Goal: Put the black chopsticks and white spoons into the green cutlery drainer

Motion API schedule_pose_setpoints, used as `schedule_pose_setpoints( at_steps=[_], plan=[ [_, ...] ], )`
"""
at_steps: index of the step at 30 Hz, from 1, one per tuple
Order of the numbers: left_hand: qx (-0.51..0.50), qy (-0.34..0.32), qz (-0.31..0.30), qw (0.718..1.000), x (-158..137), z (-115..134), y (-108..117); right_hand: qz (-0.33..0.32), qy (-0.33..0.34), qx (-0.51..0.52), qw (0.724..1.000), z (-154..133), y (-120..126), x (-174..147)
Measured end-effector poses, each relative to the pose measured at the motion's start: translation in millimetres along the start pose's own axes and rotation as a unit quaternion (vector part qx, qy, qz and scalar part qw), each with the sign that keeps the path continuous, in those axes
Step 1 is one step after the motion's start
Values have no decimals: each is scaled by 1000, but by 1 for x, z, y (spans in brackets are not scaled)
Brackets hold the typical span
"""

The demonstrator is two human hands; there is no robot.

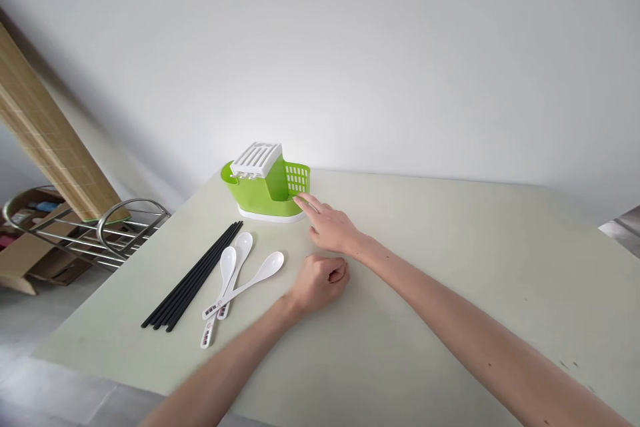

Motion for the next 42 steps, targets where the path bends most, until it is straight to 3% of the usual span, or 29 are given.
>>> schedule_pose_setpoints(
  at_steps=[8, 17, 24, 33, 42],
  plan=[
    [-7, 6, -16, 1000, 0, 0, 1, -21, -50, -51, 997, 44, 23, -30],
    [-14, 45, -12, 999, 4, -5, 2, 0, -124, -50, 991, 131, 69, -116],
    [-5, 39, -23, 999, 5, -5, 1, 21, -178, -61, 982, 167, 95, -172],
    [27, 4, -44, 999, 6, 2, -2, 13, -216, -109, 970, 185, 104, -196],
    [53, 2, -33, 998, -4, 5, -2, 66, -244, -186, 950, 164, 102, -196]
  ],
)
Point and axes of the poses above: each hand's wrist, its own x-axis towards the middle knuckle, its own y-axis out of the back of the hand, z = x × y, the point moved 9 cm from there along x, towards the middle knuckle, and after that the axes turned 7 degrees about z, right-handed, at the moved point
